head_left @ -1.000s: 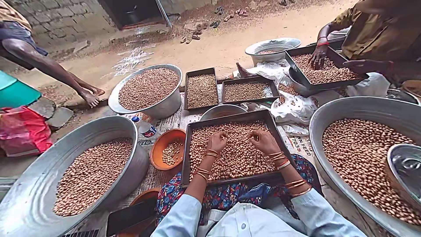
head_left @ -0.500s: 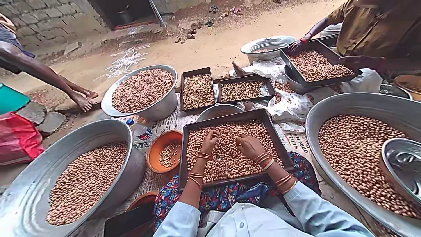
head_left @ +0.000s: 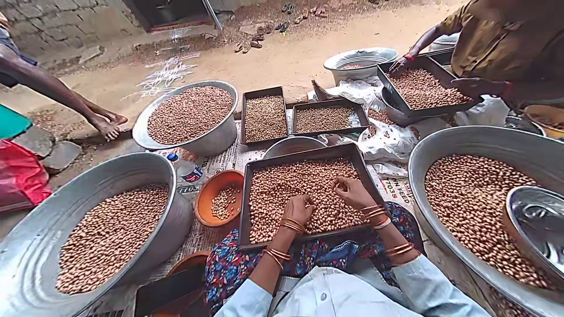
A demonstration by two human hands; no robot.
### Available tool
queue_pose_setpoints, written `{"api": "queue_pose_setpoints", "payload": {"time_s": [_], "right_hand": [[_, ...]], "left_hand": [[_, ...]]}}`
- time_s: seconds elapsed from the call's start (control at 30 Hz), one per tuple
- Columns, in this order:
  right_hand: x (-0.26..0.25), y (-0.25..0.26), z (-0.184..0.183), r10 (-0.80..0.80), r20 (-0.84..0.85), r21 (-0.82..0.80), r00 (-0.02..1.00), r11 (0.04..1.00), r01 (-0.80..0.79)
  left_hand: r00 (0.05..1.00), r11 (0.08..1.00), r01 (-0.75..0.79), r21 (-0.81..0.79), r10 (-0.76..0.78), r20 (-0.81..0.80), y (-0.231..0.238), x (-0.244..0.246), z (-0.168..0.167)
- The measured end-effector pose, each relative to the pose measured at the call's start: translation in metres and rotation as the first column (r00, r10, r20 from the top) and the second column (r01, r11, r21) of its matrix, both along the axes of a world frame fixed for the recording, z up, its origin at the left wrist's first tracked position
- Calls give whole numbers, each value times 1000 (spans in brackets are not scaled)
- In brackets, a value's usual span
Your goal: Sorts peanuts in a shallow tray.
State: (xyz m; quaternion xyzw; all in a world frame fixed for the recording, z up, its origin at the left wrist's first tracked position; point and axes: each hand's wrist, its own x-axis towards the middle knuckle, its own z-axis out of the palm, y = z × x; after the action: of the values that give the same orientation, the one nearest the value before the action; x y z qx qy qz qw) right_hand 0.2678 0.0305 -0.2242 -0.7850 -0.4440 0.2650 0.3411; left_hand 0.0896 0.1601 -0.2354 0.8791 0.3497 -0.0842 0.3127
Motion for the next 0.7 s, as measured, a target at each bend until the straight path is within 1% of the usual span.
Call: {"api": "queue_pose_setpoints", "payload": {"time_s": [0.07, 0.13, 0.17, 0.23, 0.27, 0.3, 0.33, 0.37, 0.4, 0.47, 0.53, 0.63, 0.7], "right_hand": [[-12, 1, 3, 104, 151, -85, 983, 992, -92], [-21, 3, 2, 183, 239, -176, 954, 974, -143], [-25, 4, 1, 208, 266, -216, 941, 964, -152], [-29, 5, -1, 230, 293, -266, 928, 952, -152], [-29, 6, -2, 235, 301, -278, 924, 949, -150], [-30, 7, -3, 236, 305, -284, 923, 947, -148], [-30, 7, -3, 236, 306, -284, 922, 947, -148], [-30, 7, -3, 235, 305, -286, 923, 947, -147], [-30, 7, -3, 237, 303, -293, 923, 945, -146], [-31, 8, -2, 248, 298, -320, 922, 936, -148], [-31, 9, -5, 258, 300, -327, 918, 932, -155], [-26, 7, -9, 262, 288, -296, 921, 939, -175], [-20, 3, -9, 235, 241, -212, 942, 960, -185]], "left_hand": [[998, 998, -54, 22, 54, 22, 16, -9, 10], [983, 975, -182, 127, 176, 55, 40, -29, 30], [965, 940, -262, 216, 249, 89, 53, -42, 40], [915, 816, -404, 413, 351, 201, 75, -69, 53], [893, 756, -450, 475, 371, 256, 81, -79, 57], [883, 719, -468, 513, 363, 297, 85, -85, 60], [889, 716, -456, 529, 334, 315, 84, -88, 59], [907, 745, -414, 523, 290, 304, 80, -86, 55], [934, 795, -346, 497, 241, 264, 72, -82, 49], [983, 891, -182, 415, 148, 113, 53, -66, 31], [995, 945, -71, 321, 88, -37, 37, -51, 15], [986, 954, -8, 299, 56, -154, 25, -38, -7], [982, 951, 10, 310, 50, -185, 20, -33, -14]]}}
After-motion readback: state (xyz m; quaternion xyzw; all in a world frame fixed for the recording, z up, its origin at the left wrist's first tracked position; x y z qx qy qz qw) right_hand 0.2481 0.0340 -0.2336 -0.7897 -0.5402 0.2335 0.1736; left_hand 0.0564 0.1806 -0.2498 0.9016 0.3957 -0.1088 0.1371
